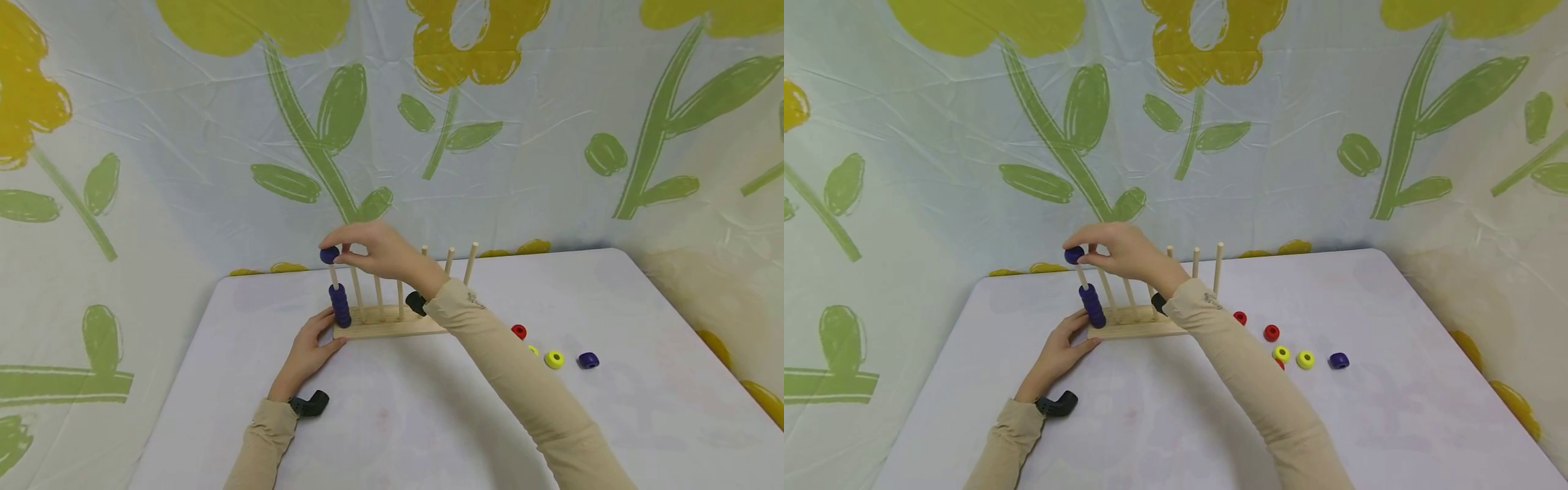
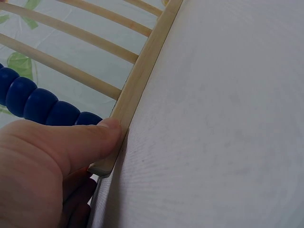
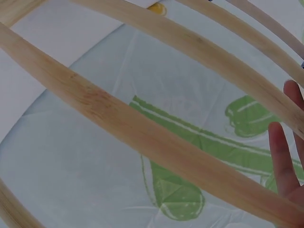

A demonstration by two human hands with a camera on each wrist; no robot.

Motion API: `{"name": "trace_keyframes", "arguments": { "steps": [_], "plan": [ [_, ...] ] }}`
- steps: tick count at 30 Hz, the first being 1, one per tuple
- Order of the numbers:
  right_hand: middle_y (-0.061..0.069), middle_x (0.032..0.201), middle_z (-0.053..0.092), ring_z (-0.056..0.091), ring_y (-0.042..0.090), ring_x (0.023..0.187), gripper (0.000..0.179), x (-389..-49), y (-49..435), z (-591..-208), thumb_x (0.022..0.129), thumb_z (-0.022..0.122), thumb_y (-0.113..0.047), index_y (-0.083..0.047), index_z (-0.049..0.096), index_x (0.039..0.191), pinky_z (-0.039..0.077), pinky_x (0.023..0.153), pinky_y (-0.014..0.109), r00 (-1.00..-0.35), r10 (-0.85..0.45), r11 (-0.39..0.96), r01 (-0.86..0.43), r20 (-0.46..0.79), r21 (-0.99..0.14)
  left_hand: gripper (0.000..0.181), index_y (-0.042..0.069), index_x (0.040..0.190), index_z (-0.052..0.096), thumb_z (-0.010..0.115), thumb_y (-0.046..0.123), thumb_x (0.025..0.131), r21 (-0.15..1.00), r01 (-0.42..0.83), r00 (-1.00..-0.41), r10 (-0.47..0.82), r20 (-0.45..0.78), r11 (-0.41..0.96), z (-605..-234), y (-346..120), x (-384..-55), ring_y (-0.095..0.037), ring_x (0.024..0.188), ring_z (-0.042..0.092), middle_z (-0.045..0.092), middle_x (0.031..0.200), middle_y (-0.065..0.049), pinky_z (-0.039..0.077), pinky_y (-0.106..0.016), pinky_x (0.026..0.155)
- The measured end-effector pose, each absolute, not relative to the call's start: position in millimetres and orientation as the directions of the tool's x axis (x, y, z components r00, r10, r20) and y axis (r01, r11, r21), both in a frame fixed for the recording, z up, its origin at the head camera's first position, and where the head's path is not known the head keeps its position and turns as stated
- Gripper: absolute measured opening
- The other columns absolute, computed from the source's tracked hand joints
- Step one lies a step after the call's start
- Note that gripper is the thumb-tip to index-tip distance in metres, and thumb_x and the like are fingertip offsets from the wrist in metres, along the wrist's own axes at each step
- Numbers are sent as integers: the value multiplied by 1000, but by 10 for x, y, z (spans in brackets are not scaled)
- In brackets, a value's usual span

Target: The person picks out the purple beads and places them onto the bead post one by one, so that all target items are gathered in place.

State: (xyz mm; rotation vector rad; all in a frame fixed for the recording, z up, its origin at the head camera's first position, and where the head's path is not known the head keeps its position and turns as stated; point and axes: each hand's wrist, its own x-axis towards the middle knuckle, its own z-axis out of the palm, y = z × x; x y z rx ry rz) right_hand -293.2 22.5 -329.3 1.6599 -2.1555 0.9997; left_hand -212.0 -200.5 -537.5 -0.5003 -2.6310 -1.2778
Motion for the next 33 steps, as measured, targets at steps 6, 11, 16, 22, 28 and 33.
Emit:
{"name": "trace_keyframes", "arguments": {
  "steps": [6, 11, 16, 22, 28, 33],
  "plan": [
    [4, 120, 70, 65, 16, 102, 28, -2909, 217, -3293, 92, 71, -12, -8, 71, 120, 50, 80, 24, -349, -778, 197, -925, 523, -325, 56, -6, 134, 58, 78, 15, 86, 729, 377, -926, 224, 303, 572, -5384, -2005, -2129, -40, 136, 42, 49, 147, -19, 33, -58, 111],
    [-1, 115, 72, 62, 11, 87, 26, -2904, 202, -3293, 92, 73, -18, -11, 73, 118, 49, 73, 25, -361, -793, 241, -926, 490, -292, 57, -5, 135, 58, 78, 16, 86, 724, 385, -923, 229, 309, 572, -5397, -2012, -2138, -39, 136, 43, 48, 147, -17, 33, -58, 111],
    [-3, 113, 72, 63, 13, 87, 27, -2898, 198, -3288, 92, 73, -18, -13, 73, 119, 50, 74, 26, -382, -796, 269, -918, 469, -291, 56, -5, 135, 58, 78, 15, 86, 720, 390, -921, 233, 313, 573, -5401, -2014, -2144, -39, 136, 43, 48, 147, -17, 33, -58, 111],
    [-4, 107, 73, 65, 14, 90, 32, -2884, 199, -3279, 92, 73, -14, -13, 70, 124, 51, 76, 25, -397, -800, 292, -912, 450, -287, 55, -6, 134, 59, 78, 13, 86, 717, 398, -917, 233, 323, 572, -5402, -2014, -2147, -39, 135, 43, 49, 146, -18, 34, -58, 110],
    [-3, 101, 74, 66, 17, 91, 31, -2883, 201, -3281, 92, 72, -12, -13, 70, 123, 50, 77, 25, -395, -799, 279, -911, 452, -302, 55, -5, 134, 58, 78, 14, 86, 723, 392, -920, 233, 316, 569, -5402, -2013, -2145, -39, 136, 43, 48, 147, -18, 34, -58, 111],
    [-2, 100, 75, 66, 19, 90, 30, -2885, 203, -3285, 92, 72, -11, -13, 71, 122, 52, 77, 27, -395, -798, 276, -911, 455, -307, 56, -4, 135, 58, 78, 14, 87, 721, 384, -923, 233, 306, 577, -5407, -2012, -2146, -39, 136, 42, 48, 148, -17, 33, -58, 111]
  ]
}}
